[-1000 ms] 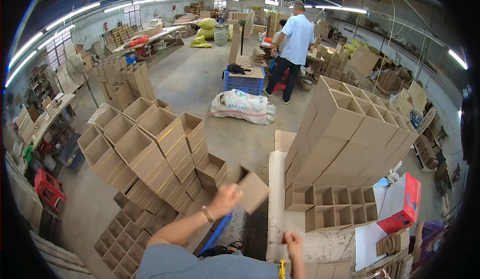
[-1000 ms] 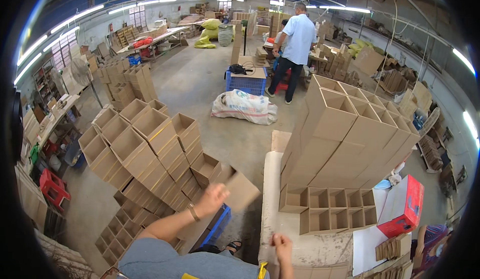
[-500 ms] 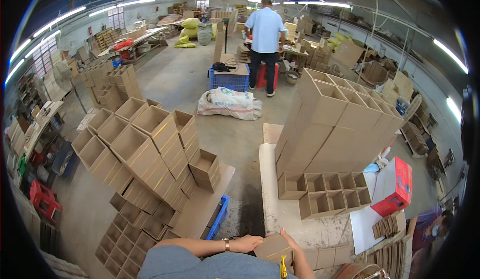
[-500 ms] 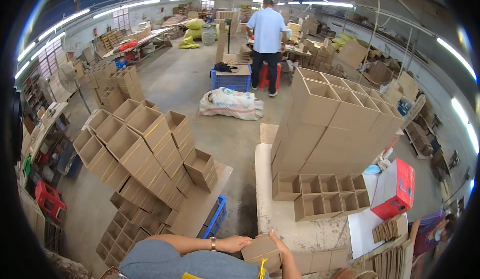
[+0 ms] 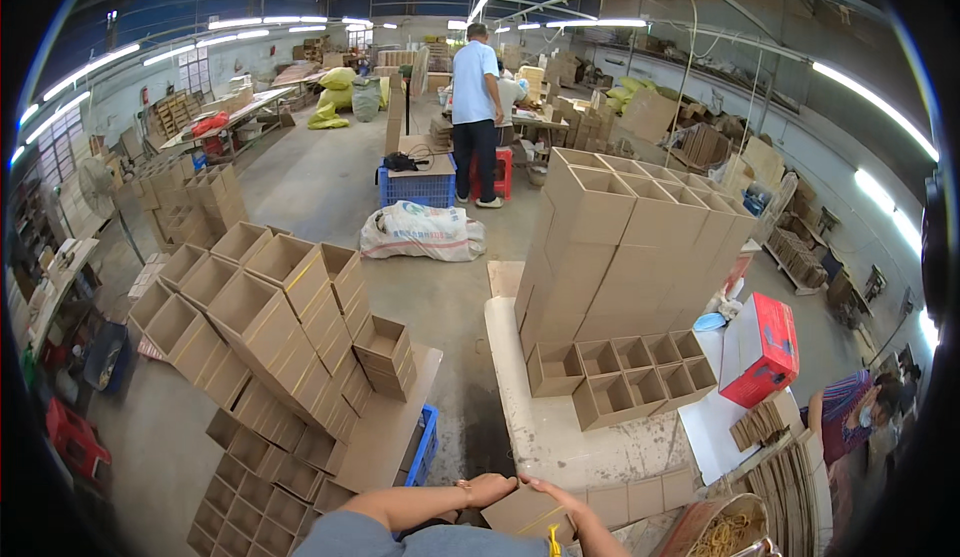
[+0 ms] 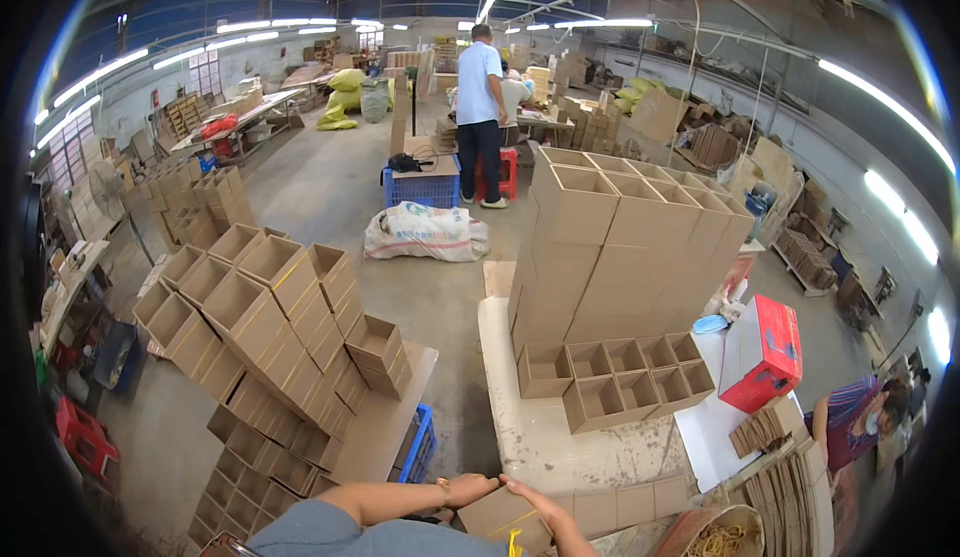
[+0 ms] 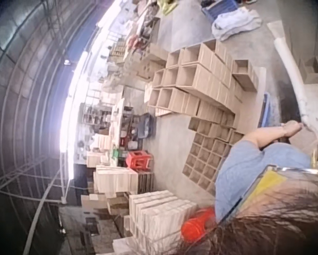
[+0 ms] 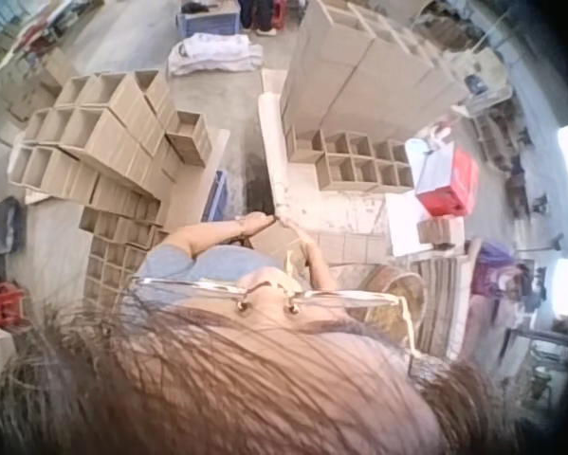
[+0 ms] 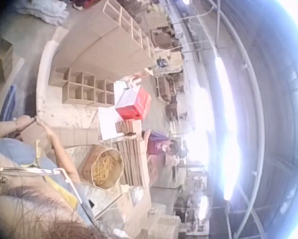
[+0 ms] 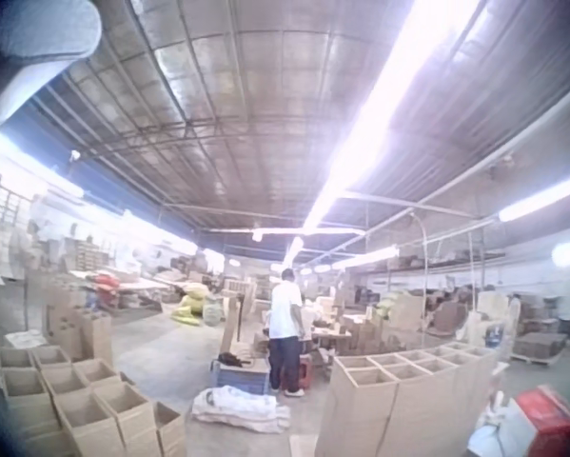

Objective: Stack and organize small cardboard or wooden boxes in a factory setting.

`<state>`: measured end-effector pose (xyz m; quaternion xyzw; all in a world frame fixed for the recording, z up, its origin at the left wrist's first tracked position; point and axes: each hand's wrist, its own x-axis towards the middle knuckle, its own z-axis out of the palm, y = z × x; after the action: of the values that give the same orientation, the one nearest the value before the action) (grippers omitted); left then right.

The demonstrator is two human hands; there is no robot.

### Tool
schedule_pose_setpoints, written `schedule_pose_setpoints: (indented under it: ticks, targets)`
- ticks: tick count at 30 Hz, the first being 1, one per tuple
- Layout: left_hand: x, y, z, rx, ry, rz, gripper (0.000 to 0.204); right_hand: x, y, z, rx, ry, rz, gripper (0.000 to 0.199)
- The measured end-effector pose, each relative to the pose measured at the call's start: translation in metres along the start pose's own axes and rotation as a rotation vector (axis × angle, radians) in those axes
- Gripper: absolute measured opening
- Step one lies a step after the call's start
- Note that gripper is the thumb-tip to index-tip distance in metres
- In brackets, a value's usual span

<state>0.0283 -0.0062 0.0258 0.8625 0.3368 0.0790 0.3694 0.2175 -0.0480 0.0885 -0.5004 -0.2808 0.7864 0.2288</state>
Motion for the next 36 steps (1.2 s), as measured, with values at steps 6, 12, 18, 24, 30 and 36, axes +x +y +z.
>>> schedule_pose_setpoints:
  ticks: [6,12,18,24,30,36]
  targets:
    - [0.027,-0.080,0.032,0.145,-0.080,-0.406,0.028,-0.030,-0.004,0.009,-0.108,-0.013,0.020,0.054]
    - [0.012,0.003,0.000,-0.070,0.248,0.203,0.019,-0.044,0.026,-0.063,-0.192,0.539,-0.203,0.050]
    - [-0.015,0.092,0.021,-0.410,0.345,0.280,0.021,-0.033,0.026,-0.059,-0.333,0.849,-0.415,0.040]
    - [-0.028,0.100,0.021,-0.401,0.374,0.316,0.019,-0.038,0.043,-0.052,-0.002,0.863,-0.497,0.042]
    - [-0.036,0.100,0.008,-0.265,0.233,0.199,0.021,-0.016,0.057,-0.036,-0.127,0.830,-0.436,0.044]
    - [-0.045,0.101,0.008,0.018,0.034,0.337,0.030,0.006,0.068,-0.055,-0.064,0.894,-0.301,0.047]
